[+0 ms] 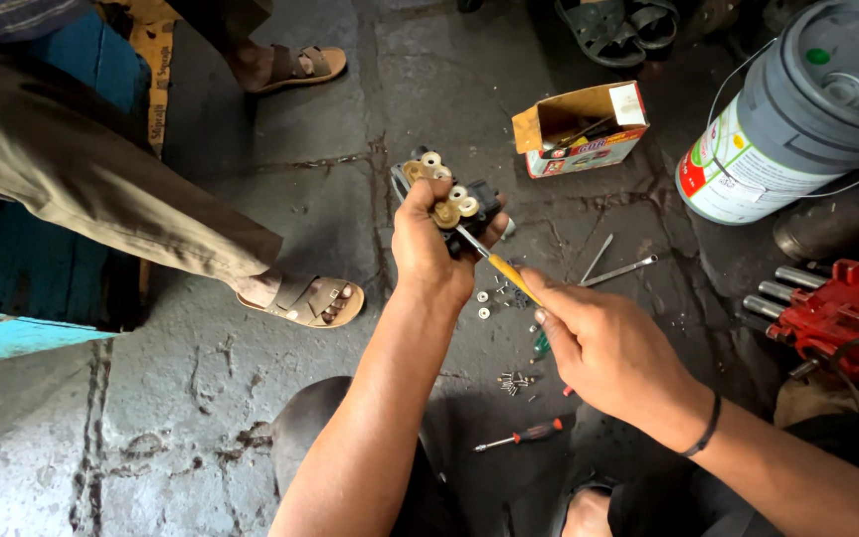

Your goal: The person disassembles a mechanical component using a screwdriver to remove screws and small internal parts, then handles the main housing and several brass pieces.

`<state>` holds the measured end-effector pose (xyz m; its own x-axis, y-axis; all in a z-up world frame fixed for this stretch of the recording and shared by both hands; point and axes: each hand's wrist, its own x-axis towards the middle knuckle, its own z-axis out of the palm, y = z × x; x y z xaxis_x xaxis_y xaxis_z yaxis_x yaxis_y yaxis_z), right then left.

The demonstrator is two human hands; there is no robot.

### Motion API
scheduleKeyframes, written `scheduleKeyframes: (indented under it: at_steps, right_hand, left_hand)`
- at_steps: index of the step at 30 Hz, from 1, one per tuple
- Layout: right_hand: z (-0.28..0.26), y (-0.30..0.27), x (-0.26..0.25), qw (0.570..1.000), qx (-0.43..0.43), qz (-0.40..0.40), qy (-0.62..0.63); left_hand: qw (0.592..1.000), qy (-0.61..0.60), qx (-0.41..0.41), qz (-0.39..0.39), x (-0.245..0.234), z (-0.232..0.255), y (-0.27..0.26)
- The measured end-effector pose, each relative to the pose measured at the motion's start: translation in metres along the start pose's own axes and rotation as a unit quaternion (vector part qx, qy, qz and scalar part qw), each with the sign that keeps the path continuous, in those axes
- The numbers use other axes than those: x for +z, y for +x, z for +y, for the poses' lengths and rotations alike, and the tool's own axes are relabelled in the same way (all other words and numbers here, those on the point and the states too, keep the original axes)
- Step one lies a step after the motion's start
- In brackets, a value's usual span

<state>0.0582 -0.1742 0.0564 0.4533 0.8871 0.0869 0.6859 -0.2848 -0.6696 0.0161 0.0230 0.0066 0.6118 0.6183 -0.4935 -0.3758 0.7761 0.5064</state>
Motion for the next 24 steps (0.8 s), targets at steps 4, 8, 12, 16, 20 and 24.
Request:
scheduleKeyframes:
  at_steps: [4,8,12,16,20,24]
  right_hand:
    - [-0.001,0.002,-0.009,0.997,0.033,-0.03,-0.057]
    - [0.003,-0.002,-0.003,0.999,0.013,-0.008,-0.043]
    - [0.009,-0.005,0.009,0.997,-0.053,0.051,-0.017]
    - [0.012,-0.007,0.017,0.997,-0.048,0.055,-0.025]
    - [0.008,-0.004,0.015,0.997,-0.046,0.047,-0.03]
    - [-0.001,0.0,-0.003,0.996,0.016,-0.034,-0.079]
  left_hand:
    - [0.999,0.042,0.024,0.007,-0.001,-0.002,0.002]
    - [1.0,0.024,0.009,-0.01,-0.001,-0.005,0.004]
    - [1.0,-0.006,0.008,-0.011,0.0,-0.006,0.004]
    - [1.0,-0.025,-0.005,0.004,0.0,-0.006,0.002]
    - [0.999,-0.032,-0.018,0.009,0.001,-0.003,0.002]
    - [0.999,0.019,0.016,0.02,-0.001,-0.003,0.002]
